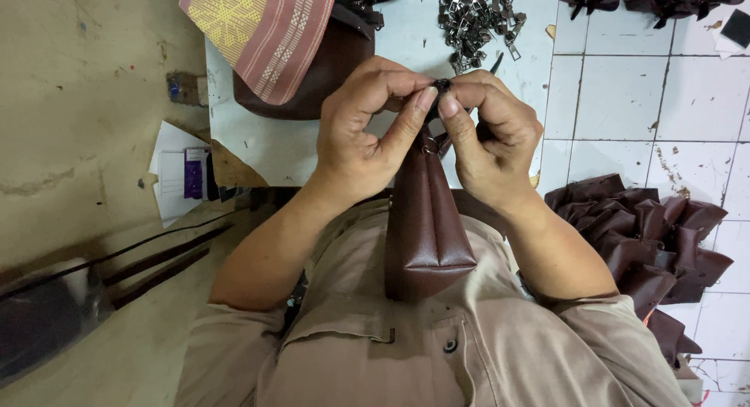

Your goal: Attaching metal zipper sliders to the zipper tape of small leather pouches

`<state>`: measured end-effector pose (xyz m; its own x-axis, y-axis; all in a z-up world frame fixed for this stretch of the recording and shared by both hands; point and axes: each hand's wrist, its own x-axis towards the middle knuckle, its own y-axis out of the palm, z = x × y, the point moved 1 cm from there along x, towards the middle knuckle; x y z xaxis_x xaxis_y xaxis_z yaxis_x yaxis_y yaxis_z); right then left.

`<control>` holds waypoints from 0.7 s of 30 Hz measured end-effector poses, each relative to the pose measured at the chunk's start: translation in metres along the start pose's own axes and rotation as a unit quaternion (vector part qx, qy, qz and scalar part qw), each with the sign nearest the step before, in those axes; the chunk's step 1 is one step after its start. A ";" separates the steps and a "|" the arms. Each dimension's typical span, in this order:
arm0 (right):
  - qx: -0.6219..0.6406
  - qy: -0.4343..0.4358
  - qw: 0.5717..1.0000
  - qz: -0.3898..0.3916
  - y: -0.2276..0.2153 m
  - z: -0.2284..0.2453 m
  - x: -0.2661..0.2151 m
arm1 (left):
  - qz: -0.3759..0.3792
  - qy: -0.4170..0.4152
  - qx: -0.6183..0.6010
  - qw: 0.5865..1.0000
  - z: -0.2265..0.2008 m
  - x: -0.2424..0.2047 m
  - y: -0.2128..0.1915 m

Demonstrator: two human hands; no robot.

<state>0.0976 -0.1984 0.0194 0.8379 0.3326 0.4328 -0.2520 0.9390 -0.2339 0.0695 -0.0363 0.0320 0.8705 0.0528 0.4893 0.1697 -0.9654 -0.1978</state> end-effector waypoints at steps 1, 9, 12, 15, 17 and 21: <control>0.000 0.000 1.000 0.000 0.001 -0.001 0.000 | 0.000 0.000 0.000 1.000 0.000 -0.001 0.001; 0.022 -0.019 0.999 -0.013 0.002 -0.003 0.000 | -0.030 -0.029 0.000 0.999 -0.001 -0.003 0.008; 0.001 -0.043 0.999 -0.012 0.000 -0.004 0.001 | -0.012 -0.025 -0.020 0.999 -0.004 -0.002 0.006; -0.008 -0.076 0.997 -0.016 -0.001 -0.009 0.001 | 0.040 -0.033 -0.035 0.998 -0.005 -0.002 -0.002; -0.014 -0.092 0.996 -0.012 -0.002 -0.012 0.001 | 0.051 -0.017 -0.021 0.998 -0.005 0.001 -0.005; -0.054 -0.179 0.982 -0.009 -0.002 -0.017 0.001 | 0.077 0.019 0.017 0.997 -0.001 -0.003 -0.010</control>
<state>0.1071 -0.2014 0.0054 0.6133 0.3444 0.7108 -0.1699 0.9364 -0.3070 0.0650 -0.0273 0.0330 0.8690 -0.1050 0.4835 0.0527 -0.9521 -0.3013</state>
